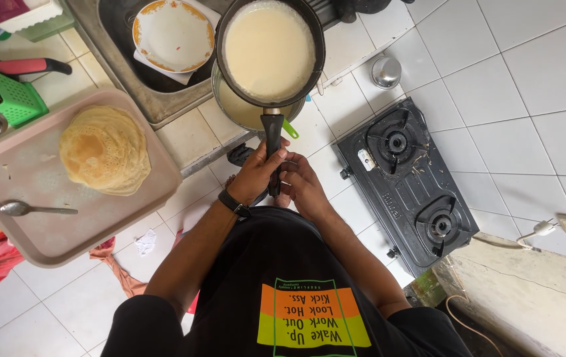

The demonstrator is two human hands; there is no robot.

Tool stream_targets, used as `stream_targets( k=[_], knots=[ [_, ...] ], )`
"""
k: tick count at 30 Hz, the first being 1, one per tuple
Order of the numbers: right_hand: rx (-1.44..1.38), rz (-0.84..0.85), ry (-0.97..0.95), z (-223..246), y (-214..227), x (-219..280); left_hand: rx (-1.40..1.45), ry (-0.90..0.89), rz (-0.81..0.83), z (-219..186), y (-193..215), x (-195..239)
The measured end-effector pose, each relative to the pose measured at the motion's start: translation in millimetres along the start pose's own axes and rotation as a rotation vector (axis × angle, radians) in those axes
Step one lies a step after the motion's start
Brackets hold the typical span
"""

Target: The person cooks a pancake in a frying pan on a gas stove, using a spatula and spoon to check and flip it. They then scoop batter from a metal bowl with a ladle, pour it into the pan, and swirl it to spread the batter evenly.

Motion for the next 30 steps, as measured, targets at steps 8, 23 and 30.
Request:
stream_targets(
  k=[8, 23, 30],
  knots=[
    [-0.111, 0.032, -0.058, 35.7, -24.1, 6.9, -0.078, 0.025, 0.026, 16.8, -5.3, -4.3],
    [-0.334, -0.12, -0.204, 10.7, 21.3, 29.1, -0.301, 0.192, 0.143, 13.5, -28.0, 12.2],
    [-0.198, -0.323, -0.117, 24.9, 58.0, 80.5, -0.274, 0.24, 0.133, 26.4, 4.2, 17.7]
  ],
)
Point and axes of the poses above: each hand's wrist, its own x-axis away from the middle knuckle, its own y-axis out of the back of the hand, z = x × y, the point moved 3 cm from there along -x, towards the middle knuckle, and after that the axes turned 15 degrees about -y, right-handed, at the moved point
